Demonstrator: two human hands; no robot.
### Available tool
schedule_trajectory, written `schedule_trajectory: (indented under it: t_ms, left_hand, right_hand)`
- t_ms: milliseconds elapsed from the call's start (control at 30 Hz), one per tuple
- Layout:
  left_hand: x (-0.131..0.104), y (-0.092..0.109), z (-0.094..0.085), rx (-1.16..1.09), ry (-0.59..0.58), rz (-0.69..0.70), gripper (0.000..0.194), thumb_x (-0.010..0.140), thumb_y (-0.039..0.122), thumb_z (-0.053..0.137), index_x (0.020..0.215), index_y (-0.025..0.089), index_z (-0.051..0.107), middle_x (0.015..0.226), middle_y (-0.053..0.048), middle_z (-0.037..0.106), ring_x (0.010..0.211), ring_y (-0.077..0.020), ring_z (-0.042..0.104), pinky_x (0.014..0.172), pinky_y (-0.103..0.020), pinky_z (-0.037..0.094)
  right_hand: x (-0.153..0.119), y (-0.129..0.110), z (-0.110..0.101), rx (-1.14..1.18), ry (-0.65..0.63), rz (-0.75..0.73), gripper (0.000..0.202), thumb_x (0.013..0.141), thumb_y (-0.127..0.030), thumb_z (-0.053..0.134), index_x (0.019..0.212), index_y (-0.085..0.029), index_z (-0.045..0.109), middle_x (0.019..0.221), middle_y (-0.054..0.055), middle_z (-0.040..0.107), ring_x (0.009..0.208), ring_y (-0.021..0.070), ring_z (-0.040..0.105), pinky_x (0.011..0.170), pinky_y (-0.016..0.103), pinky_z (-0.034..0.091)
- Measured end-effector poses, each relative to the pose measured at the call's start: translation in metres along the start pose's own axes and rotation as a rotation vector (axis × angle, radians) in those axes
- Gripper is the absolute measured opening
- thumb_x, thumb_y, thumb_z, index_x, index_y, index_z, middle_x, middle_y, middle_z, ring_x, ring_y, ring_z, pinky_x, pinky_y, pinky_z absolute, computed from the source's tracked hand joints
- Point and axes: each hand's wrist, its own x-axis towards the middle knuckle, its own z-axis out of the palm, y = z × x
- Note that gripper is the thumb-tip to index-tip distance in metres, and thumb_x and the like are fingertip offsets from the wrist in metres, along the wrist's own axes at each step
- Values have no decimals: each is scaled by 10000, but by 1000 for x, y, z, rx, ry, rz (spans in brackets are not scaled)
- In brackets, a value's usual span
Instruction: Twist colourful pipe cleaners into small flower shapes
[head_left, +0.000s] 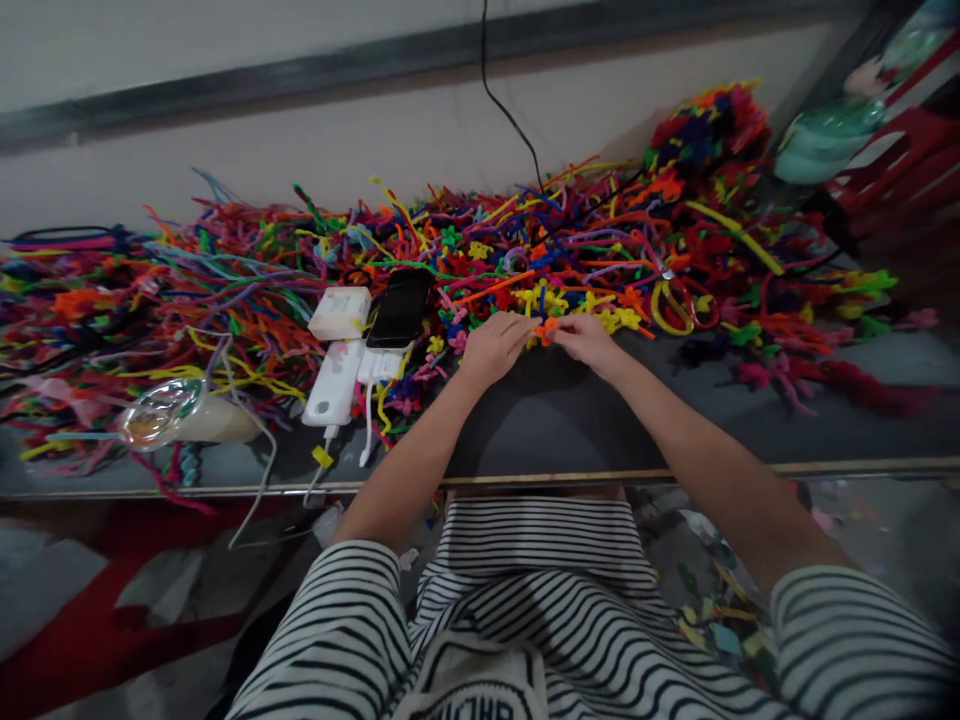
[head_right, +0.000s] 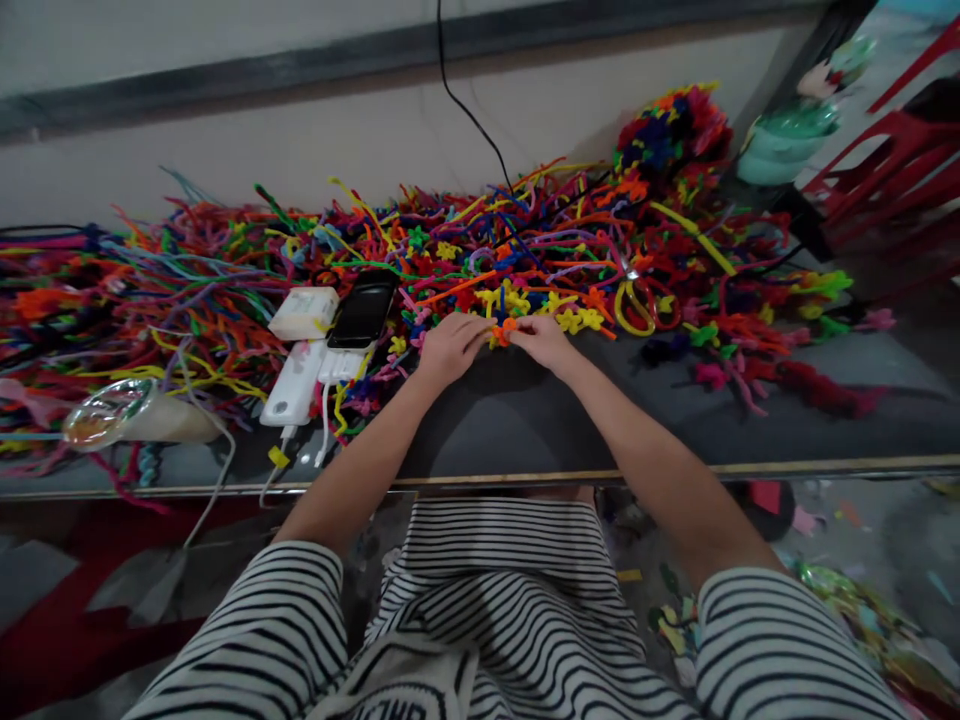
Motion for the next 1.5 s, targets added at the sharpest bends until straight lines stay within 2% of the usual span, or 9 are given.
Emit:
schedule_trajectory:
  t_ms: [133, 333, 433, 533, 700, 900, 1100, 1300, 1500]
  left_hand:
    - [1, -6, -5, 230, -65, 221, 277, 1038, 242, 458, 1020, 220, 734, 930, -60, 763, 891, -165, 691, 757, -279, 522]
    - [5, 4, -5, 225, -92, 176, 273, 1033, 298, 448, 962, 197, 691, 886, -87, 727, 867, -191, 663, 726, -302, 501]
    - [4, 16, 4, 138, 2, -3, 269, 998, 324, 482, 876, 176, 671, 841, -99, 707, 834, -204, 644, 726, -320, 497]
    - [4, 22, 18, -128, 79, -358, 298, 962, 388, 539, 770, 186, 643, 715, -43, 667, 673, -154, 591, 631, -287, 463]
    - [6, 14, 32, -674, 109, -708, 425, 865, 581, 653, 689, 195, 652, 562, 24, 548, 491, -89, 455, 468, -240, 365]
    - [4, 7, 31, -780, 111, -640, 401, 847, 590, 694, 957, 211, 761, 717, -18, 690, 527, -96, 535, 449, -226, 397]
    - [3, 17, 29, -522, 166, -597, 216, 853, 393, 738, 945, 199, 756, 868, -38, 760, 790, -153, 693, 690, -256, 534]
    - [6, 16, 21, -508, 180, -668, 74, 834, 249, 737, 788, 195, 759, 729, 4, 726, 656, -125, 631, 649, -253, 484]
    - [6, 23, 27, -517, 181, -697, 136, 818, 241, 729, 698, 182, 705, 657, 12, 678, 580, -113, 566, 574, -245, 420]
  right_hand:
    - [-3, -6, 0, 28, -65, 39, 230, 649, -394, 707, 689, -177, 643, 460, -83, 357, 483, 81, 295, 490, 257, 193]
    - [-5, -6, 1, -6, -129, -34, 330, 636, -487, 701, 667, -205, 534, 527, -81, 381, 507, 74, 274, 514, 253, 198]
    - [-10, -7, 3, -146, -10, -212, 317, 710, -454, 676, 676, -217, 470, 570, -71, 362, 548, 87, 286, 552, 260, 240]
    - [-17, -11, 6, -334, 131, -341, 252, 778, -357, 642, 704, -223, 443, 594, -53, 380, 576, 108, 327, 592, 280, 290]
    - [-16, -7, 10, -339, 229, -364, 259, 821, -331, 635, 708, -228, 426, 597, -49, 377, 566, 113, 333, 603, 291, 300]
    - [-4, 10, 8, -59, 226, -198, 436, 808, -596, 673, 726, -231, 449, 618, -38, 418, 574, 113, 369, 557, 268, 308]
    - [-5, 6, 12, 28, 153, -128, 471, 712, -662, 723, 757, -209, 602, 645, 0, 558, 596, 133, 517, 530, 267, 396]
    - [-4, 3, 5, -15, 174, -234, 447, 735, -573, 747, 983, -202, 727, 942, 69, 720, 848, 188, 668, 740, 319, 535]
    - [-17, -4, 9, -249, 260, -368, 180, 811, -368, 688, 786, -191, 709, 800, 67, 727, 692, 178, 646, 702, 343, 527]
